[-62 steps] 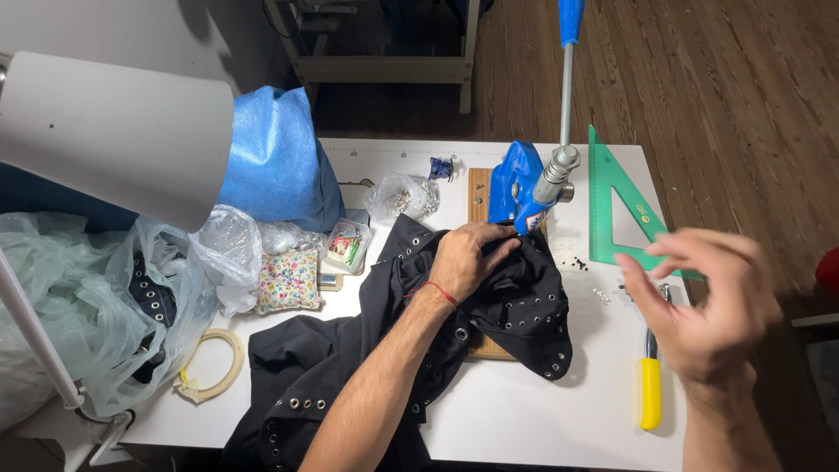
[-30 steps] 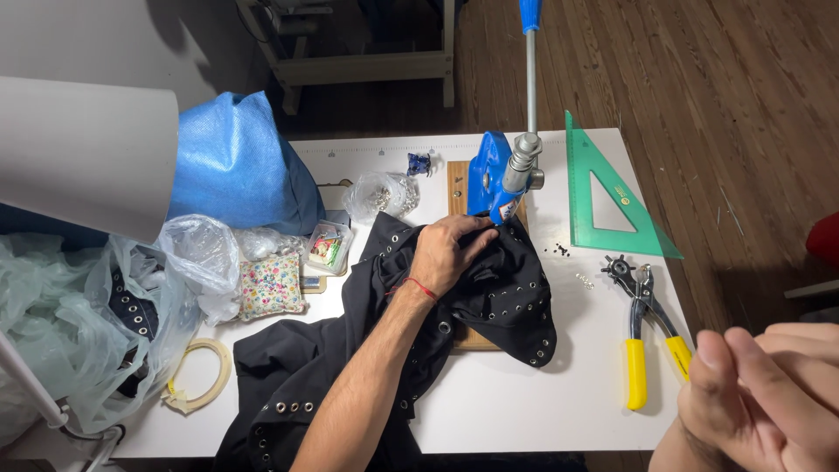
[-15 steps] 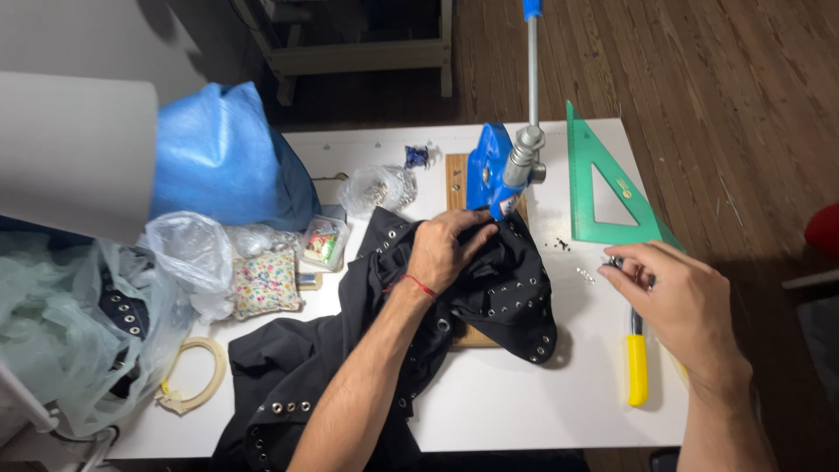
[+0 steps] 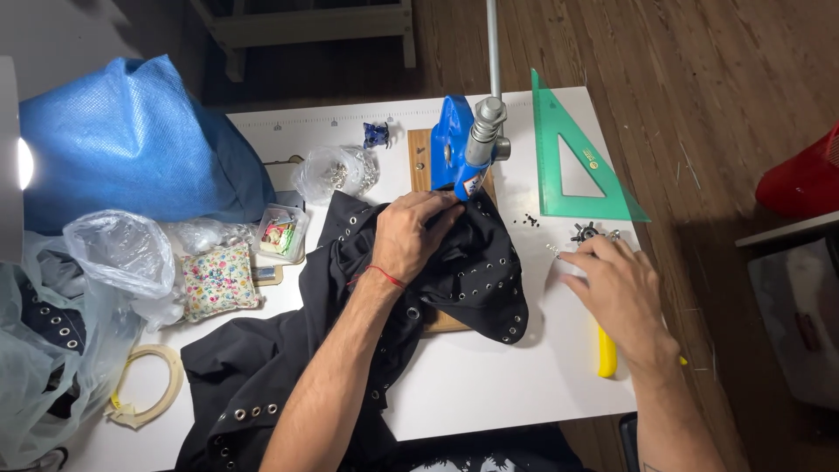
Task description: Attaching metal eyelets to a black garment using a manual hand press
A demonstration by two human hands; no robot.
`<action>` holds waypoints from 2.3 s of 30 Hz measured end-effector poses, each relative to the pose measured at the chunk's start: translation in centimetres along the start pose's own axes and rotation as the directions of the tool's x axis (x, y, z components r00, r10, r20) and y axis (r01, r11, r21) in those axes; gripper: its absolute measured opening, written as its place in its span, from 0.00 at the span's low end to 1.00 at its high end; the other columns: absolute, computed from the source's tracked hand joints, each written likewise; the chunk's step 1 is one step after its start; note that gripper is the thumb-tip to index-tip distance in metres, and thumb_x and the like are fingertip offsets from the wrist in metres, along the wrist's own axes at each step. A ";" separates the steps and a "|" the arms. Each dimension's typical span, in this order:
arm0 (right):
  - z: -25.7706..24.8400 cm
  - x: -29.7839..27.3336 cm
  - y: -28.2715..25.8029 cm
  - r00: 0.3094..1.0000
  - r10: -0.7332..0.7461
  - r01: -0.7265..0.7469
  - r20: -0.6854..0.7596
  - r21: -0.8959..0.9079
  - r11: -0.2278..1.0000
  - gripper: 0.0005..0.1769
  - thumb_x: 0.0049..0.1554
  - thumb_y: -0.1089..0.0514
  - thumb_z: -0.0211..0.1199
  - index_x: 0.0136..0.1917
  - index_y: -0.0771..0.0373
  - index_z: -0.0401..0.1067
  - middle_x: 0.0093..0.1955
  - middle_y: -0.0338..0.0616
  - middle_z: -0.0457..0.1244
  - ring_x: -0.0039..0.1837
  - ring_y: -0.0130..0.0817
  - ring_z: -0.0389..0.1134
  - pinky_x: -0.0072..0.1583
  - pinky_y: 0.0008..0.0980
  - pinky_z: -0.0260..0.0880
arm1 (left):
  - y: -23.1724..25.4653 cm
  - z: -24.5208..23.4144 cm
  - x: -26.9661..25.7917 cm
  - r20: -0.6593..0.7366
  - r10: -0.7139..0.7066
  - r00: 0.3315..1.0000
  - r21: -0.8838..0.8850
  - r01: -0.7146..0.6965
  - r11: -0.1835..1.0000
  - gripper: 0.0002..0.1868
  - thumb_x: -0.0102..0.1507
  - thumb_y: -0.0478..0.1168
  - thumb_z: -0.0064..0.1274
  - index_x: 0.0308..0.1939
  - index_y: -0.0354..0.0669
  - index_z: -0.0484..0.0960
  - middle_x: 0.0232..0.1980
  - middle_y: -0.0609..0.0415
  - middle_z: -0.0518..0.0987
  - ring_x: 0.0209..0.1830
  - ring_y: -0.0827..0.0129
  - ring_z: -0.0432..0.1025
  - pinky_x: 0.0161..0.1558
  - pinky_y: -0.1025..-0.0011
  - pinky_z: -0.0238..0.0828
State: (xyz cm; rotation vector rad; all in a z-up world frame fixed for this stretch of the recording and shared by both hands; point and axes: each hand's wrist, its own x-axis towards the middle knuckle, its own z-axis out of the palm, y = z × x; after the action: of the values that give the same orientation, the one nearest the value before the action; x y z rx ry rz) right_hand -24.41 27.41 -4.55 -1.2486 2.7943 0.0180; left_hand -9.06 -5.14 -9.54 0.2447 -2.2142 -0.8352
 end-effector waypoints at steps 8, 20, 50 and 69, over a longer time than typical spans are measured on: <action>2.2 -1.4 -0.2 0.968 -0.173 0.148 -0.179 -0.145 0.978 0.20 0.67 0.46 0.70 0.72 0.33 0.83 0.63 0.29 0.64 0.64 0.41 0.72 0.63 0.47 0.71 | -0.5 0.4 -0.2 -0.011 -0.010 1.000 0.003 0.010 1.000 0.05 0.72 0.46 0.72 0.51 0.57 0.97 0.48 0.59 0.94 0.52 0.60 0.89 0.57 0.63 0.87; 4.5 -11.5 -2.6 0.942 -0.333 0.332 -0.033 0.211 0.919 0.31 0.61 0.35 0.74 0.73 0.46 0.83 0.74 0.36 0.71 0.75 0.42 0.68 0.74 0.51 0.66 | 0.0 0.1 0.0 -0.041 0.105 0.994 0.037 -0.104 0.994 0.10 0.73 0.47 0.71 0.51 0.45 0.93 0.52 0.55 0.94 0.49 0.59 0.88 0.52 0.62 0.85; -4.8 0.4 -10.5 0.964 0.102 0.193 -0.245 0.911 0.366 0.08 0.71 0.67 0.69 0.60 0.67 0.87 0.49 0.58 0.80 0.35 0.38 0.79 0.43 0.40 0.84 | -1.2 0.4 0.2 0.090 -0.132 0.987 -0.024 0.134 0.991 0.12 0.70 0.56 0.72 0.55 0.65 0.93 0.48 0.63 0.91 0.55 0.62 0.87 0.56 0.61 0.88; -3.4 3.9 -7.4 0.960 0.161 0.132 -0.227 0.880 0.456 0.06 0.72 0.68 0.70 0.61 0.68 0.85 0.55 0.60 0.78 0.39 0.43 0.80 0.42 0.42 0.84 | -0.9 -0.2 0.3 0.148 -0.161 0.976 -0.001 0.163 0.987 0.14 0.71 0.59 0.69 0.57 0.65 0.92 0.49 0.61 0.90 0.58 0.60 0.86 0.56 0.57 0.88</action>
State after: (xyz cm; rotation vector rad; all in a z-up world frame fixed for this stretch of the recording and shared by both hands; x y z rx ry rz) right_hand -21.74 19.47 -1.34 -0.9203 2.2815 -1.5432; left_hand -9.24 -6.03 -9.86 0.3723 -2.3492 -0.9835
